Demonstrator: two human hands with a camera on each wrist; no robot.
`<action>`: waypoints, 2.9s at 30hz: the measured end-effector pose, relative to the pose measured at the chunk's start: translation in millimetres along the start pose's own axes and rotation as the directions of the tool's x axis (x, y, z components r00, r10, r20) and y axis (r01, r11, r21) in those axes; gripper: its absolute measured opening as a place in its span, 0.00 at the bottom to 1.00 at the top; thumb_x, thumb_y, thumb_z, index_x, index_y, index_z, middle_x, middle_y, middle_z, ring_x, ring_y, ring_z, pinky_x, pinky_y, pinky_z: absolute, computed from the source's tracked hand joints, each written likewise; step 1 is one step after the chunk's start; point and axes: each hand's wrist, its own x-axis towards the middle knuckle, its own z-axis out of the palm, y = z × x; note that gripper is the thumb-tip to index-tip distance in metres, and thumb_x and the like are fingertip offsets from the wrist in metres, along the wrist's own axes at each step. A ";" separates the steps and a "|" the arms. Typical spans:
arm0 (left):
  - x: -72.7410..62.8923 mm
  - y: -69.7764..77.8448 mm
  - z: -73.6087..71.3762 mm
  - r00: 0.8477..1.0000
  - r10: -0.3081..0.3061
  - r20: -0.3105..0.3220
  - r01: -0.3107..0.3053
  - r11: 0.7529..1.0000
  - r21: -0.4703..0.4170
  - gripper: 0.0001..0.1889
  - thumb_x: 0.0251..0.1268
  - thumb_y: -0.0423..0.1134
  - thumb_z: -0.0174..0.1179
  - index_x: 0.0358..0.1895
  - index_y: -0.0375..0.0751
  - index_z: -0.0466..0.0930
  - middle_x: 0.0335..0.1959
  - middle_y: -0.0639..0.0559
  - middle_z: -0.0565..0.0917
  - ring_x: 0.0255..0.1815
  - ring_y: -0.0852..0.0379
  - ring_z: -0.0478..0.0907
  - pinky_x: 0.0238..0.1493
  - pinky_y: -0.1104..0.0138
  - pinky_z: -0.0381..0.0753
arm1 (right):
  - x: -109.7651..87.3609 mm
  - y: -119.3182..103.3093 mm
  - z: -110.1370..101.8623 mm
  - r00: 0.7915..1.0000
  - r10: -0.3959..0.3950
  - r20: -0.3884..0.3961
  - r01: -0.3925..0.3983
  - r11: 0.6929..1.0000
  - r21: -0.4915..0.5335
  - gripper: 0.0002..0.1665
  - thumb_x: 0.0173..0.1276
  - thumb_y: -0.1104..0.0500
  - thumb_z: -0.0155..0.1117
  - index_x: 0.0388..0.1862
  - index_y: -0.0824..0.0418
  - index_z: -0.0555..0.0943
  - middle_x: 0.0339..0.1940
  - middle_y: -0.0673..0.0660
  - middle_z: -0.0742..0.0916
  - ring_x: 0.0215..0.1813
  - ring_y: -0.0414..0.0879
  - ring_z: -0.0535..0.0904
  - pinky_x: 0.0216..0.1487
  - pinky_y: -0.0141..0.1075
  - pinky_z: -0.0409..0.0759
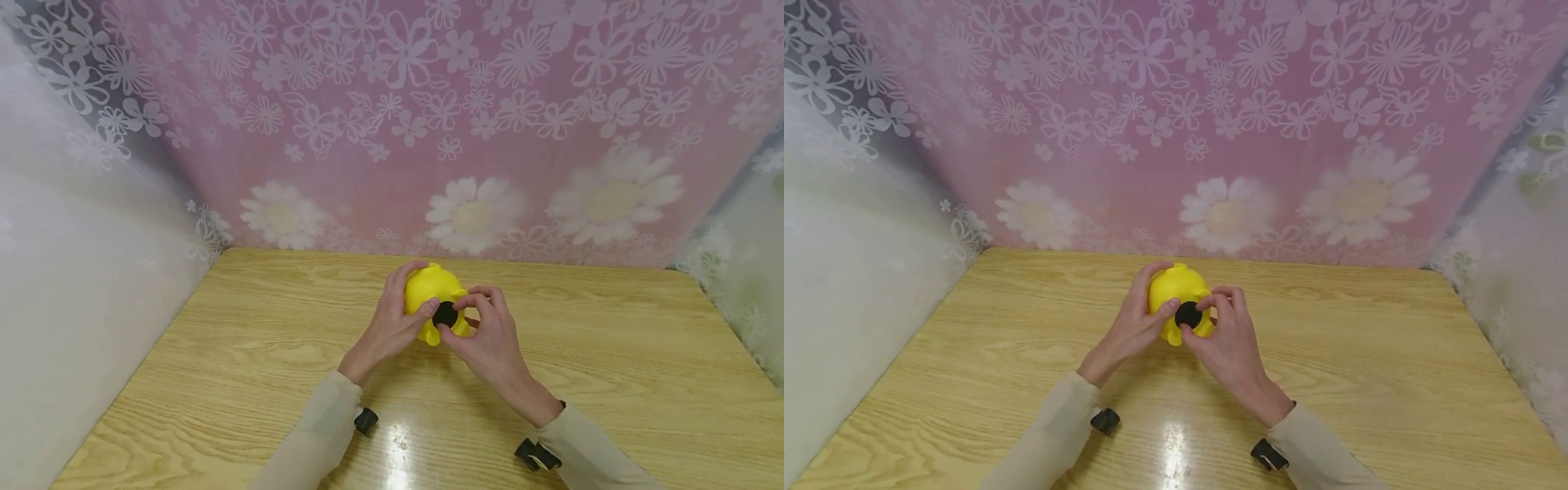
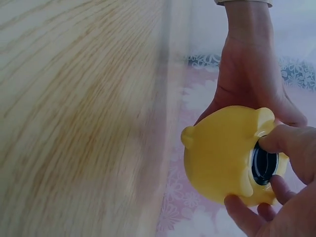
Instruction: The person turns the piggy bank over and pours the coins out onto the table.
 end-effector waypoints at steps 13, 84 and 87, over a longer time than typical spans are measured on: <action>2.1 -2.9 0.3 1.000 0.005 -0.018 -0.005 1.000 0.003 0.41 0.68 0.76 0.48 0.76 0.56 0.60 0.70 0.41 0.67 0.55 0.47 0.74 0.50 0.58 0.82 | -2.0 5.3 2.2 0.994 -0.085 -0.072 0.087 0.996 0.026 0.19 0.52 0.66 0.83 0.42 0.69 0.86 0.55 0.66 0.78 0.52 0.63 0.83 0.43 0.50 0.89; 0.2 -8.8 1.7 0.999 -0.022 0.039 0.025 0.997 -0.073 0.30 0.76 0.64 0.50 0.75 0.60 0.61 0.63 0.49 0.73 0.49 0.54 0.77 0.45 0.64 0.83 | -0.3 35.4 -29.8 0.876 -0.461 0.141 0.473 0.879 -0.065 0.26 0.47 0.70 0.84 0.48 0.65 0.86 0.43 0.55 0.85 0.27 0.36 0.75 0.25 0.18 0.72; -0.2 -8.5 1.6 0.999 -0.024 0.044 0.027 0.997 -0.075 0.29 0.77 0.62 0.51 0.75 0.59 0.61 0.64 0.50 0.73 0.49 0.54 0.77 0.45 0.64 0.83 | -1.1 35.7 -32.7 0.885 -0.440 0.152 0.452 0.891 -0.052 0.26 0.48 0.69 0.84 0.47 0.63 0.86 0.42 0.54 0.85 0.27 0.35 0.75 0.24 0.19 0.73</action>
